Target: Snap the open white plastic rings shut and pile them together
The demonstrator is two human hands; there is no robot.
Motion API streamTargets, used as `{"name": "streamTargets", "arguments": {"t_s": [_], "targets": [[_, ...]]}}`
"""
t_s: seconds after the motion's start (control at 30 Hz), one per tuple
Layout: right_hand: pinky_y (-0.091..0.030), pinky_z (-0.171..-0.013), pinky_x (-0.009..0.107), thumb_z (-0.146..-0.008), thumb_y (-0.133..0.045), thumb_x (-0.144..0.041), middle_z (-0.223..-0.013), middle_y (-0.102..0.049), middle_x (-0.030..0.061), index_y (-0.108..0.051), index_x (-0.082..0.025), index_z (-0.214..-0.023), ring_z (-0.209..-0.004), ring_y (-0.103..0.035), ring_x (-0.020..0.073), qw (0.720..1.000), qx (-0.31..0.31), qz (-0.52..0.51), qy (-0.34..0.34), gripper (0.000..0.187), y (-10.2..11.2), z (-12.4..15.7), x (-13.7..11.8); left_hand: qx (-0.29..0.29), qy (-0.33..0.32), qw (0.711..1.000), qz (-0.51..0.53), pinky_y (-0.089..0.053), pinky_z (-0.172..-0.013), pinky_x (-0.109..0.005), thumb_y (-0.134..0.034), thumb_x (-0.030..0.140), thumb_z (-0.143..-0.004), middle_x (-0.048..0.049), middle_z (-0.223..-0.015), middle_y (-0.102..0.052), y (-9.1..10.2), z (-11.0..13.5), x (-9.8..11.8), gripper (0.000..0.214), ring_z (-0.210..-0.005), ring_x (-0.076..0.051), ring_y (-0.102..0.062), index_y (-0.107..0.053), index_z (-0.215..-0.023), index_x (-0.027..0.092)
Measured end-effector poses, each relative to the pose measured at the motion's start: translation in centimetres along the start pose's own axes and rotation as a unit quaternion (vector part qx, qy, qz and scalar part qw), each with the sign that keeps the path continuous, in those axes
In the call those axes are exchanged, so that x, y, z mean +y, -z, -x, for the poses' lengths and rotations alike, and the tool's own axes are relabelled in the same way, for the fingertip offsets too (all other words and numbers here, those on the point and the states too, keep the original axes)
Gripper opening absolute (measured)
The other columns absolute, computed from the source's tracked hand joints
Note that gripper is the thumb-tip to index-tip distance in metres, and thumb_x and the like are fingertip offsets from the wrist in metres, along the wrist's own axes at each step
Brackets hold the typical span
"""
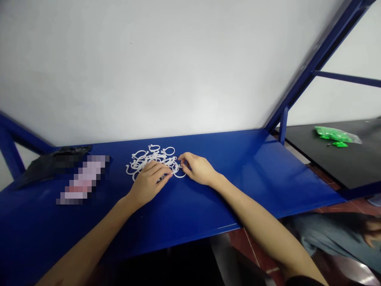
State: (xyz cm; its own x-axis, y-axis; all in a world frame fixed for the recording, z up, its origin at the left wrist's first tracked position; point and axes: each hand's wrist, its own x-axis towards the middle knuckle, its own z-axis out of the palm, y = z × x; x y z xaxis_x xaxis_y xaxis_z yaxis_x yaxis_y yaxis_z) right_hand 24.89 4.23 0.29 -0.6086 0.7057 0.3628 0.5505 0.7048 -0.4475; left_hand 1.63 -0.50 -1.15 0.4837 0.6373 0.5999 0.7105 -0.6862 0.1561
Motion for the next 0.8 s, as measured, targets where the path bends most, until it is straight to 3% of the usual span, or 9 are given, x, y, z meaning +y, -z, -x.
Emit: {"name": "streamTargets", "arguments": {"t_s": [0.13, 0.33, 0.63, 0.8], "targets": [[-0.05, -0.083, 0.031, -0.096, -0.052, -0.018, -0.102, -0.066, 0.0066, -0.061, -0.019, -0.103, -0.094, -0.063, 0.0191, 0.996, -0.039, 0.075, -0.022, 0.011, 0.3, -0.2, 0.4, 0.004, -0.009, 1.0, 0.006, -0.049, -0.09, -0.039, -0.053, 0.026, -0.1, -0.0038, -0.093, -0.073, 0.0, 0.1, 0.1, 0.019, -0.093, -0.021, -0.061, -0.071, -0.097, 0.023], [-0.049, -0.083, 0.035, -0.095, -0.06, -0.026, -0.095, -0.064, 0.008, -0.066, -0.019, -0.091, -0.09, -0.061, 0.0223, 0.992, -0.076, 0.1, -0.018, 0.01, 0.4, -0.6, -0.4, 0.022, -0.045, 0.998, -0.037, -0.047, -0.08, -0.037, -0.052, 0.024, -0.1, -0.0019, -0.085, -0.071, 0.6, -0.4, 1.8, 0.02, -0.083, -0.02, -0.058, -0.07, -0.091, 0.022], [-0.049, -0.083, 0.033, -0.09, -0.063, -0.02, -0.089, -0.065, 0.006, -0.06, -0.019, -0.077, -0.086, -0.061, 0.0188, 0.998, -0.05, 0.022, -0.035, 0.014, -0.6, -0.4, 0.1, -0.015, -0.053, 0.996, -0.073, -0.042, -0.076, -0.038, -0.06, 0.023, -0.096, -0.0035, -0.088, -0.068, -1.2, -0.2, 2.2, 0.014, -0.085, -0.022, -0.056, -0.069, -0.086, 0.021], [-0.044, -0.068, 0.027, -0.089, -0.061, -0.02, -0.077, -0.065, 0.0006, -0.06, -0.019, -0.078, -0.069, -0.058, 0.0136, 0.994, -0.042, -0.045, -0.096, 0.012, -0.3, -0.5, -0.8, -0.03, -0.056, 0.994, -0.093, -0.04, -0.077, -0.037, -0.065, 0.024, -0.094, -0.0025, -0.085, -0.068, -1.3, -0.1, 2.0, 0.008, -0.084, -0.021, -0.055, -0.067, -0.087, 0.02]]}}
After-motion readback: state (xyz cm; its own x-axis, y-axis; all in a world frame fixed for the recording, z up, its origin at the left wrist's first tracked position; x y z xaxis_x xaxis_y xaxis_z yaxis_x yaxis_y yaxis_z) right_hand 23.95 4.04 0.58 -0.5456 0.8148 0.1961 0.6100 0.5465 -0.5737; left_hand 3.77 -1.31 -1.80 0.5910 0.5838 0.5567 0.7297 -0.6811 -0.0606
